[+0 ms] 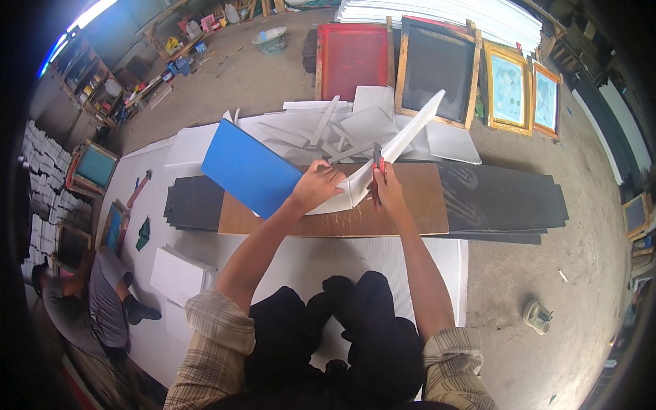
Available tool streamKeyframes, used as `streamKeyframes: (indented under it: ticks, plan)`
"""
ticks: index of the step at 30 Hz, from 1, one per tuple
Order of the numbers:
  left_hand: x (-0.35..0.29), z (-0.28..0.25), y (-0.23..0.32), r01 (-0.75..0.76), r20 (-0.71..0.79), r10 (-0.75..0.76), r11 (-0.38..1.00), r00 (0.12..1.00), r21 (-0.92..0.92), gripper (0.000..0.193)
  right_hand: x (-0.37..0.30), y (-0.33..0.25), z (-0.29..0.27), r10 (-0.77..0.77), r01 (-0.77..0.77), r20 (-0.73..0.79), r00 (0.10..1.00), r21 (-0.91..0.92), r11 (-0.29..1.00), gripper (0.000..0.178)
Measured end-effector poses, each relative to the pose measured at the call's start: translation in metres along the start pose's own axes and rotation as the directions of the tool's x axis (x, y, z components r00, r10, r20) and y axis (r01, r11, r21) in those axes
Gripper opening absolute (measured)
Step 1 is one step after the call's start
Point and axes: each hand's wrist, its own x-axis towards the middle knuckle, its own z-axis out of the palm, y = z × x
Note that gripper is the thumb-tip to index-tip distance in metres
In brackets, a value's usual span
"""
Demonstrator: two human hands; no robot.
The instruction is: The person sits on the floor and uses a utility knife to cut white foam sheets to size, using a blue rectangular template as a guide. The person repeatedly aligns the template, scores the foam, and separates the cut pieces, stacking the finished white rectangles on the floor.
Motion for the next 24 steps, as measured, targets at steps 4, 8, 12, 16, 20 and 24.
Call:
streamKeyframes:
  ticks: [4, 8, 12, 16, 20, 24]
  plan:
    - [0.003, 0.001, 0.007, 0.020, 0.011, -0.020, 1.000, 1.000, 0.017, 0.030, -0.033, -0.006, -0.008, 0.116, -0.126, 0.063, 0.991, 0.179, 0.976, 0.027]
    - [0.003, 0.001, 0.005, 0.019, 0.016, -0.020, 1.000, 1.000, 0.010, 0.029, -0.071, -0.017, -0.006, 0.146, -0.197, 0.151, 0.978, 0.415, 0.889, 0.043]
    - [0.003, -0.001, 0.005, 0.052, 0.050, -0.052, 0.999, 0.997, 0.003, 0.029, -0.088, -0.025, -0.010, 0.078, -0.158, 0.239, 0.968, 0.338, 0.928, 0.050]
    - [0.006, -0.001, 0.006, 0.043, 0.018, -0.043, 0.999, 0.999, -0.012, 0.030, -0.094, -0.025, -0.008, 0.055, -0.070, 0.149, 0.987, 0.097, 0.993, 0.046]
    - [0.005, -0.002, 0.005, 0.034, -0.008, -0.034, 0.999, 0.999, -0.002, 0.030, -0.101, -0.032, 0.004, 0.025, -0.024, 0.010, 1.000, -0.069, 0.997, 0.042]
    - [0.004, -0.001, 0.006, 0.075, 0.025, -0.074, 0.996, 0.997, -0.037, 0.029, -0.107, -0.041, 0.008, -0.002, -0.009, -0.078, 0.997, -0.137, 0.991, 0.033]
